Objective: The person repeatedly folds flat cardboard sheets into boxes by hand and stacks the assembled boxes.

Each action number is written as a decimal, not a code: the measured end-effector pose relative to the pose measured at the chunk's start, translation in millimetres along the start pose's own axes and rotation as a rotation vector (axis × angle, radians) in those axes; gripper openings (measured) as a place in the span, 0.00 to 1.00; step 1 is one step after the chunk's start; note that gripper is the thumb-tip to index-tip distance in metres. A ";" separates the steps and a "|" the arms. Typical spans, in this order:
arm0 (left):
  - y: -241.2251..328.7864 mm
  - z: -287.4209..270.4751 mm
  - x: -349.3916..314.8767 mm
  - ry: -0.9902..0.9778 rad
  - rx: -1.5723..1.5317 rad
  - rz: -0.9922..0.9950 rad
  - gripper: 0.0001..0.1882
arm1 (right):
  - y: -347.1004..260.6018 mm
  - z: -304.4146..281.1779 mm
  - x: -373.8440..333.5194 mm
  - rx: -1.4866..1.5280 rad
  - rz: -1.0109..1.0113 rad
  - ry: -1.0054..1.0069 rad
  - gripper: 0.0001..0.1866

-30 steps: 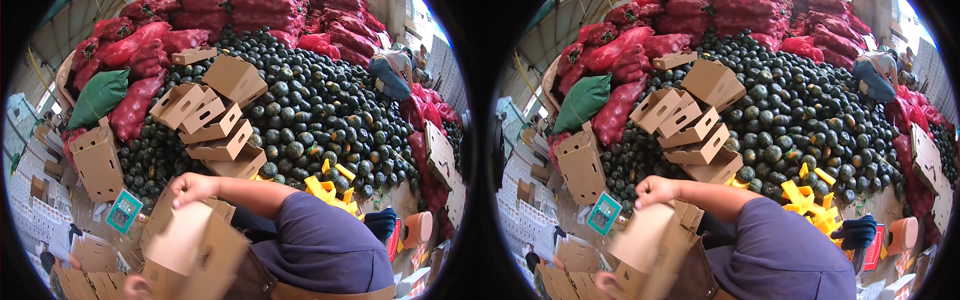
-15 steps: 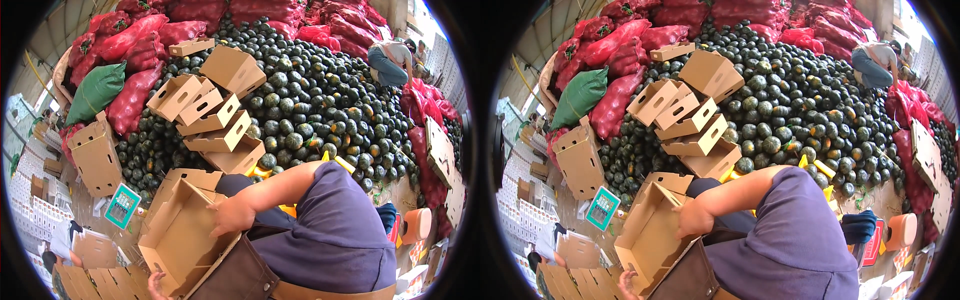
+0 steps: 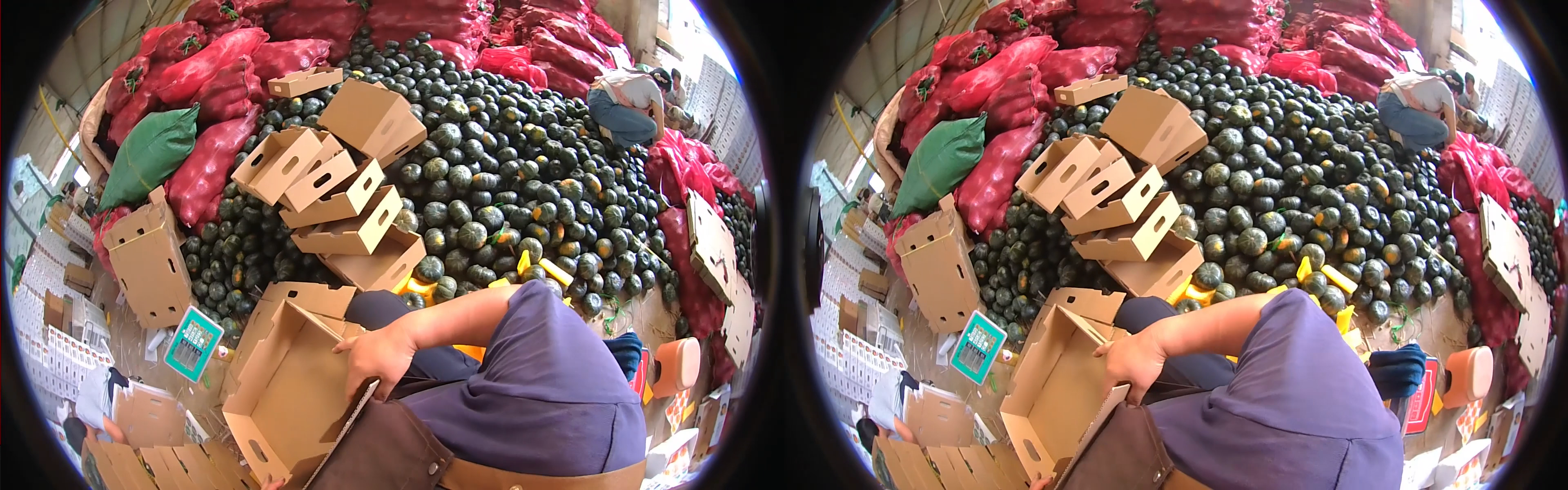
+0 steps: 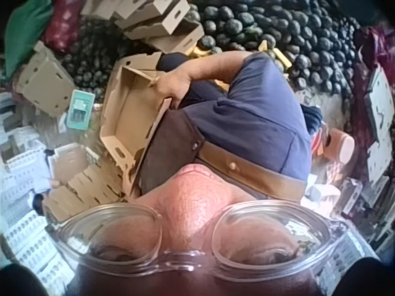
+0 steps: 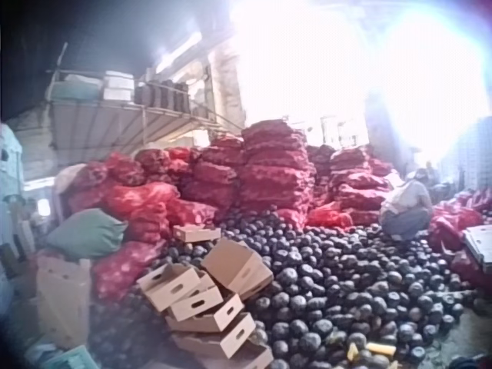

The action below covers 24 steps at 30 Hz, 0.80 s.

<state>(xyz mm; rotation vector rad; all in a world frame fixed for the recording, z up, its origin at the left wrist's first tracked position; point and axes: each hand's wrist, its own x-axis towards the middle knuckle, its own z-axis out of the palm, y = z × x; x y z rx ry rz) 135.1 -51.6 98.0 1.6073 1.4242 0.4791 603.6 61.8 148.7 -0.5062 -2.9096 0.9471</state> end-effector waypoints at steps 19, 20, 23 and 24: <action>48.0 36.5 48.4 0.496 0.786 0.309 0.20 | 25.5 42.3 30.5 -0.391 0.190 0.846 0.27; 53.2 27.7 53.3 0.134 0.823 0.288 0.21 | 28.5 40.6 32.2 -0.321 0.179 0.626 0.24; 113.3 36.2 61.2 -0.405 0.772 0.015 0.30 | -6.1 7.0 45.7 -0.225 0.277 -0.235 0.21; 108.3 35.5 71.7 -0.496 0.786 0.051 0.31 | 0.7 10.5 57.6 -0.212 0.239 -0.356 0.21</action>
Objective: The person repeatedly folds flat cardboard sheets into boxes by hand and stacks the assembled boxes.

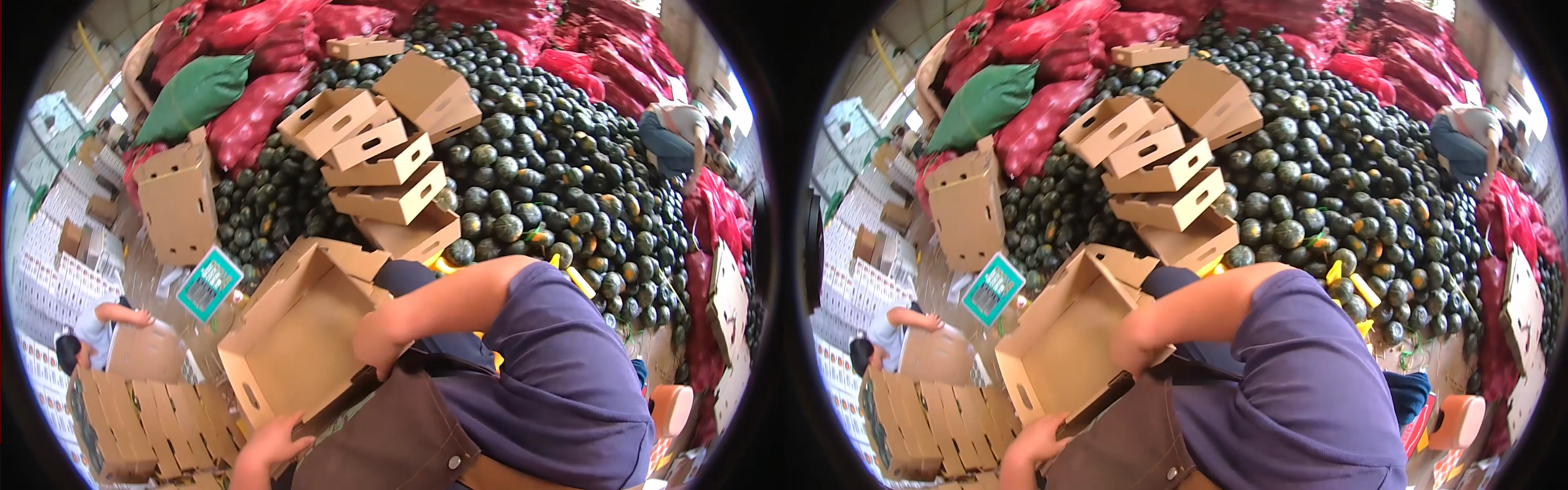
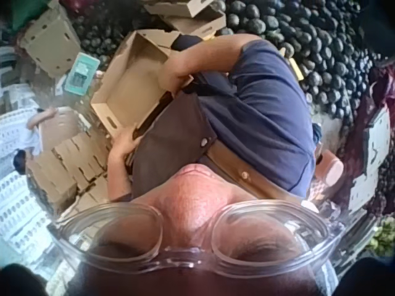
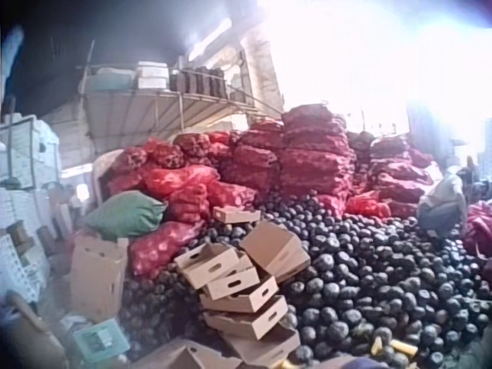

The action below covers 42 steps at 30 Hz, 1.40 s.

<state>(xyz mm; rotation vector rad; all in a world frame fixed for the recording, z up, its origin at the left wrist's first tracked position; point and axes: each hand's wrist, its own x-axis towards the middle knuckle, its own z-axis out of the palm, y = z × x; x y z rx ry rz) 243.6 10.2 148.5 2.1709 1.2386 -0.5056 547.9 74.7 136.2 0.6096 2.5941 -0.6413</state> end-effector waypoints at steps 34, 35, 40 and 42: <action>-109.2 58.0 -19.4 0.250 -0.379 -0.719 0.49 | 158.1 17.4 34.4 0.272 0.480 0.264 0.52; -110.8 55.3 -19.3 0.216 -0.387 -0.700 0.49 | 156.8 20.3 43.3 0.292 0.516 0.268 0.53; -118.1 56.3 -18.7 0.182 -0.367 -0.605 0.48 | 155.2 12.5 46.4 0.151 0.822 0.290 0.53; -123.9 60.0 -16.6 0.192 -0.387 -0.604 0.49 | 183.3 24.7 43.5 0.478 0.834 0.237 0.52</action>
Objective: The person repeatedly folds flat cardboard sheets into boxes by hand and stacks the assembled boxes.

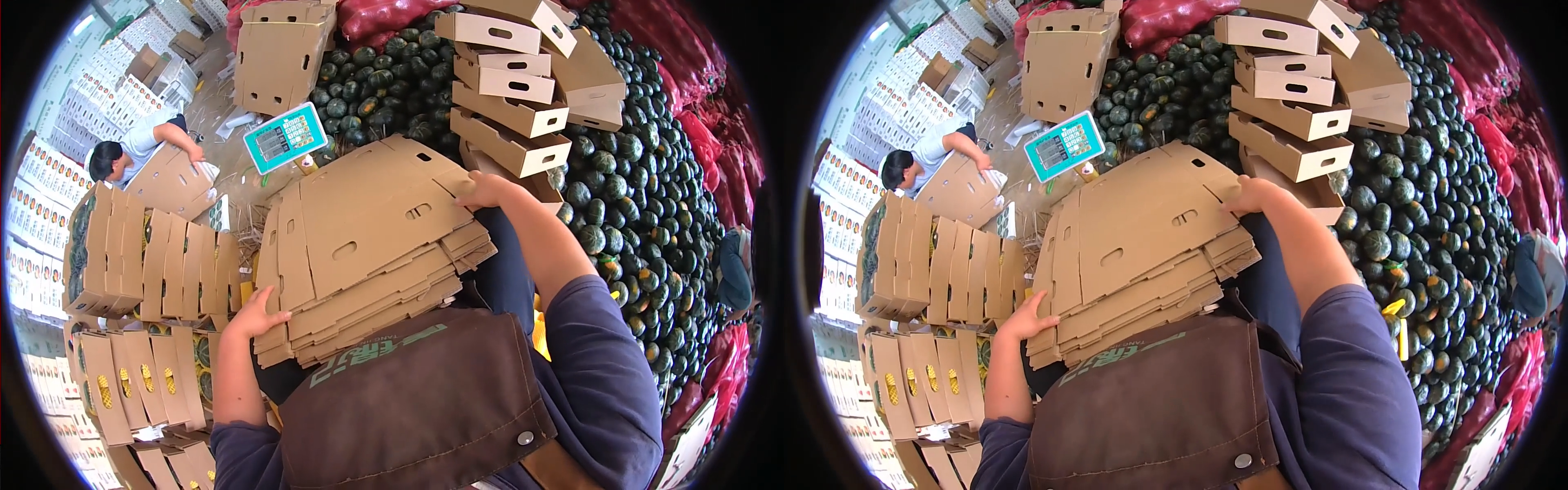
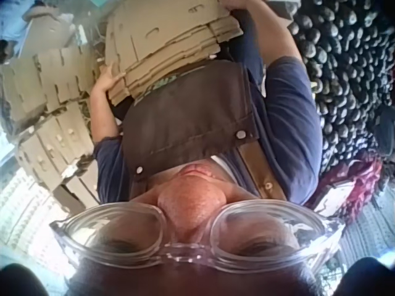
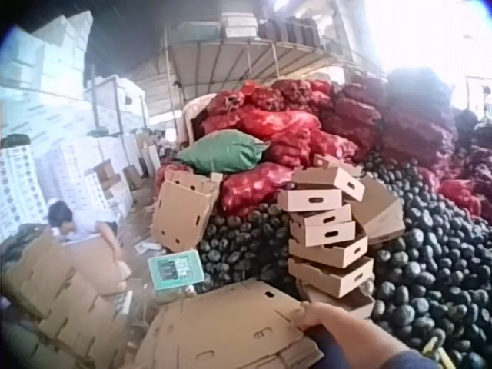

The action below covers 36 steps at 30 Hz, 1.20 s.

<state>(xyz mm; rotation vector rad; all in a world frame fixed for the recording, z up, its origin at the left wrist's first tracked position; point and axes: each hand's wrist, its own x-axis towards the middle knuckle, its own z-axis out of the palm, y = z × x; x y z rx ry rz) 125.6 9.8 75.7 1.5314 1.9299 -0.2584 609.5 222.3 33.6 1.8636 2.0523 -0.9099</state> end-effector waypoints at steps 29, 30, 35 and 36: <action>40.5 -30.2 -63.4 0.332 -0.119 0.651 0.23 | -32.4 -52.8 -173.0 1.269 -0.846 0.533 0.09; 38.4 -25.0 -54.7 0.416 -0.124 0.609 0.22 | -31.1 -55.1 -177.7 1.436 -0.952 0.479 0.08; 29.8 -35.4 -10.9 0.933 -0.557 0.367 0.21 | 12.4 -29.2 -175.4 0.900 -0.680 0.822 0.23; 26.2 -36.7 -3.4 1.006 -0.641 0.340 0.20 | 14.9 -10.3 -165.3 0.815 -0.550 0.757 0.24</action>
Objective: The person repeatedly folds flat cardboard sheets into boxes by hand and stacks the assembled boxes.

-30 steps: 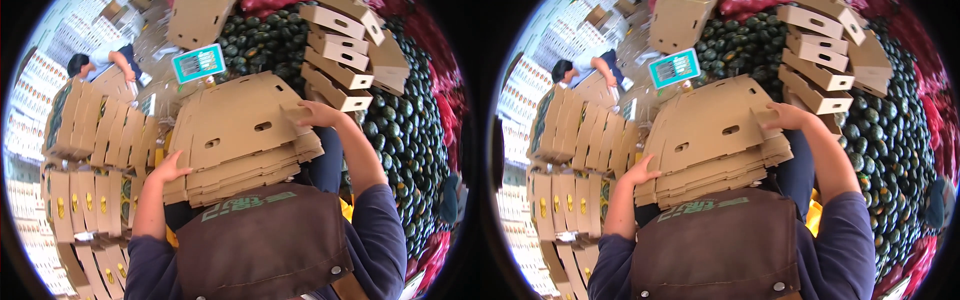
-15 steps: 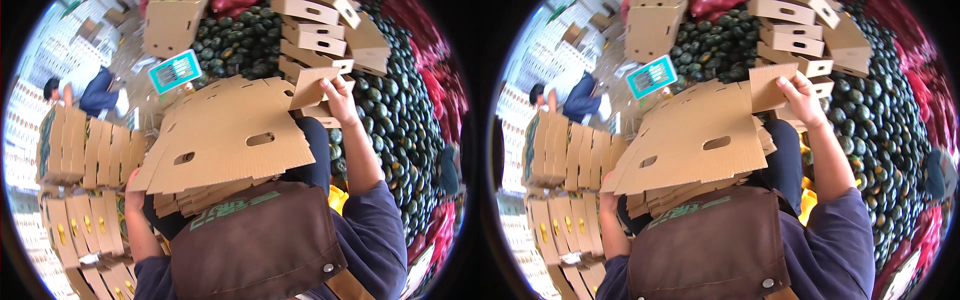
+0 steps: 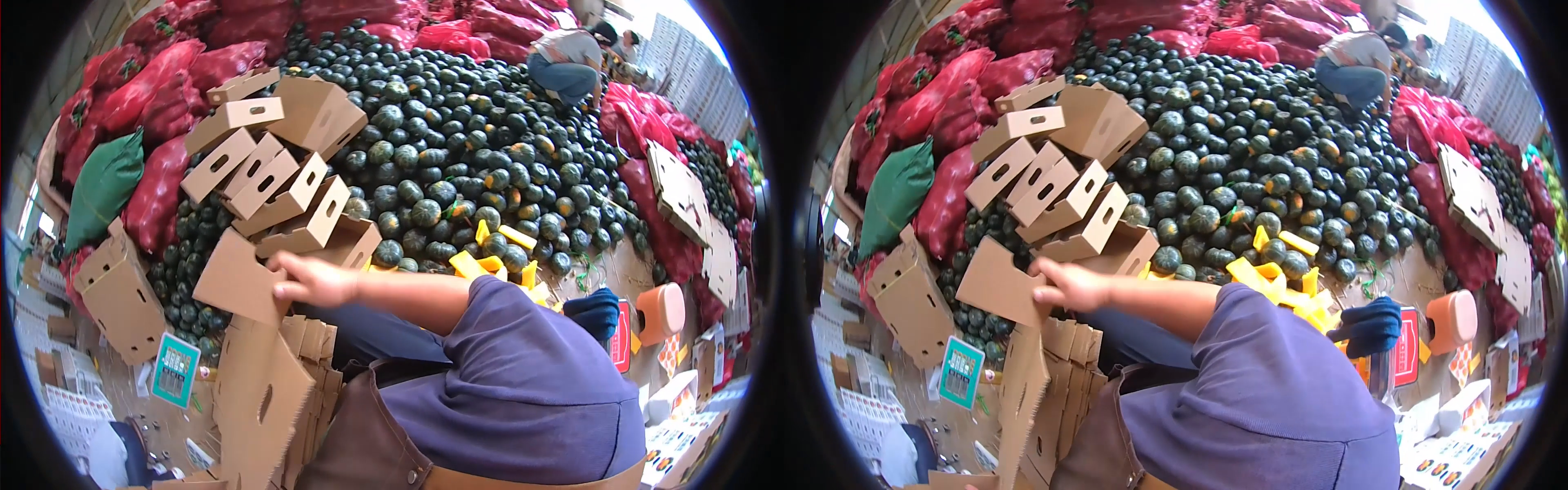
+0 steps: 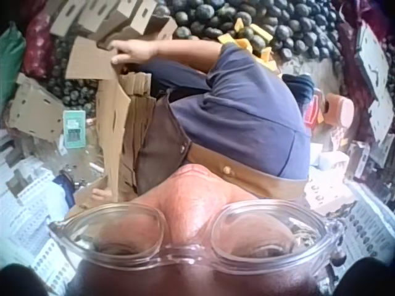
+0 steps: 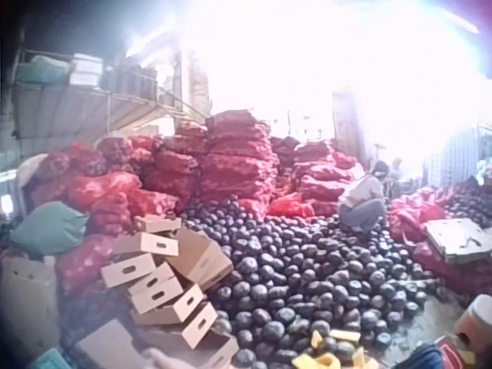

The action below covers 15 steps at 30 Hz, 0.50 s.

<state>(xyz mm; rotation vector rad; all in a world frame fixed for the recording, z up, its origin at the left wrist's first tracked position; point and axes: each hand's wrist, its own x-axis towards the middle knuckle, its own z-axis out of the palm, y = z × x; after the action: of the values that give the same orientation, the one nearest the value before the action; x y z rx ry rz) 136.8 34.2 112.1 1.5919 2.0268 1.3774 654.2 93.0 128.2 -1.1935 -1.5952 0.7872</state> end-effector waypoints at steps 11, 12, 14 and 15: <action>58.2 3.1 -33.7 -0.889 0.549 0.651 0.17 | -6.3 32.6 -48.7 -0.598 -0.956 -0.525 0.24; 61.7 8.0 -33.6 -0.908 0.550 0.640 0.17 | -8.9 33.9 -42.9 -0.595 -0.961 -0.528 0.24; 62.1 8.1 -34.4 -0.924 0.564 0.616 0.17 | -17.5 42.3 -27.4 -0.450 -0.621 -0.875 0.17; 63.3 13.7 -33.3 -0.939 0.561 0.601 0.17 | -23.0 41.5 -24.3 -0.239 -0.406 -0.833 0.15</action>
<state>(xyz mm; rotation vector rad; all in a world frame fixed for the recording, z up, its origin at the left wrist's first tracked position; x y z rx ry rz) 199.6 11.5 141.2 2.5396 1.4106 -0.0246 609.0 64.7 127.3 -0.6604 -2.5712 0.8911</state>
